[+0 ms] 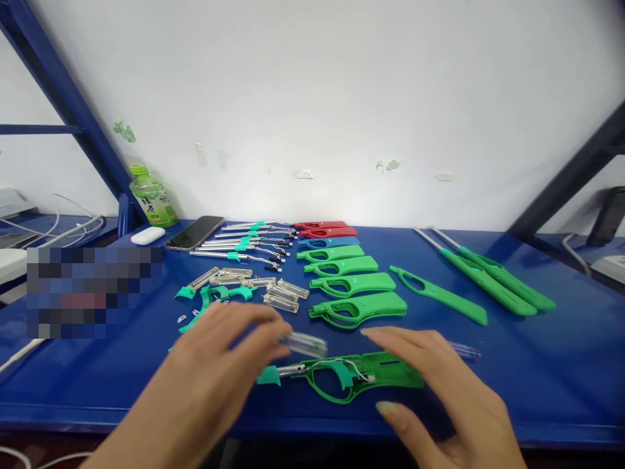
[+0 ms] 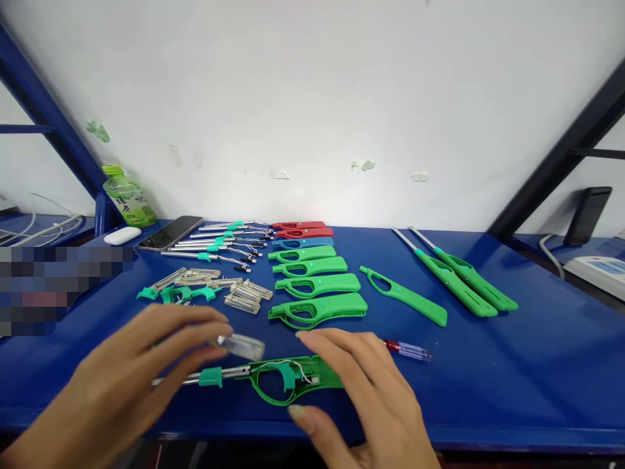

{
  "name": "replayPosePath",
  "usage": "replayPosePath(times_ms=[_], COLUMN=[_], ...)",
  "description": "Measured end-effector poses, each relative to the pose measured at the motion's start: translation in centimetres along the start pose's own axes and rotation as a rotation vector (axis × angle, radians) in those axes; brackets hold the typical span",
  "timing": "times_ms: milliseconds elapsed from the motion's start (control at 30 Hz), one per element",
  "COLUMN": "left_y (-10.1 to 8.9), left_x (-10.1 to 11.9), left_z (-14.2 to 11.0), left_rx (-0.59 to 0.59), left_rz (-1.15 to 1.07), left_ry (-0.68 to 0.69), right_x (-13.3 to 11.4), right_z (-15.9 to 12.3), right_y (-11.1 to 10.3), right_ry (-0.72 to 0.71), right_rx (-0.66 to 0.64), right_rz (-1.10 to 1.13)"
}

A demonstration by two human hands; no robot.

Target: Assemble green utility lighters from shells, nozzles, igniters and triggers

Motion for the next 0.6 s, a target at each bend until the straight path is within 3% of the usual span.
replayPosePath(times_ms=[100,167,233,300,433,600], left_y=[0.3,0.5,0.4,-0.1,-0.7,0.4], left_x=[3.8,4.2,2.6,-0.5,-6.4,-9.2], left_z=[-0.1,-0.1,-0.1,-0.2,-0.9,-1.7], left_rx=[-0.002,0.027,0.061,0.077,-0.050,-0.127], left_rz=[-0.081,-0.131,-0.066,0.084,0.214,0.169], left_ry=[0.087,0.074,0.027,-0.099,-0.246,-0.247], right_x=[-1.2,-1.5,-1.0,-0.1,1.5,1.5], right_z=[1.7,2.1,2.0,1.6,0.7,0.2], right_y=[0.7,0.9,0.7,0.1,-0.6,-0.2], right_ry=[-0.119,-0.172,-0.148,-0.069,0.063,-0.018], right_rx=[-0.079,-0.106,-0.058,0.021,0.057,0.035], right_rz=[0.063,0.118,0.121,0.096,0.075,0.101])
Point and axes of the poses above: each hand's wrist, its own z-axis towards the middle knuckle, its own y-axis out of the palm, x = y × z, the point moved 3 cm from there along z, towards the middle knuckle, and after that the axes turned 2 degrees about x, right-handed, at the moved point
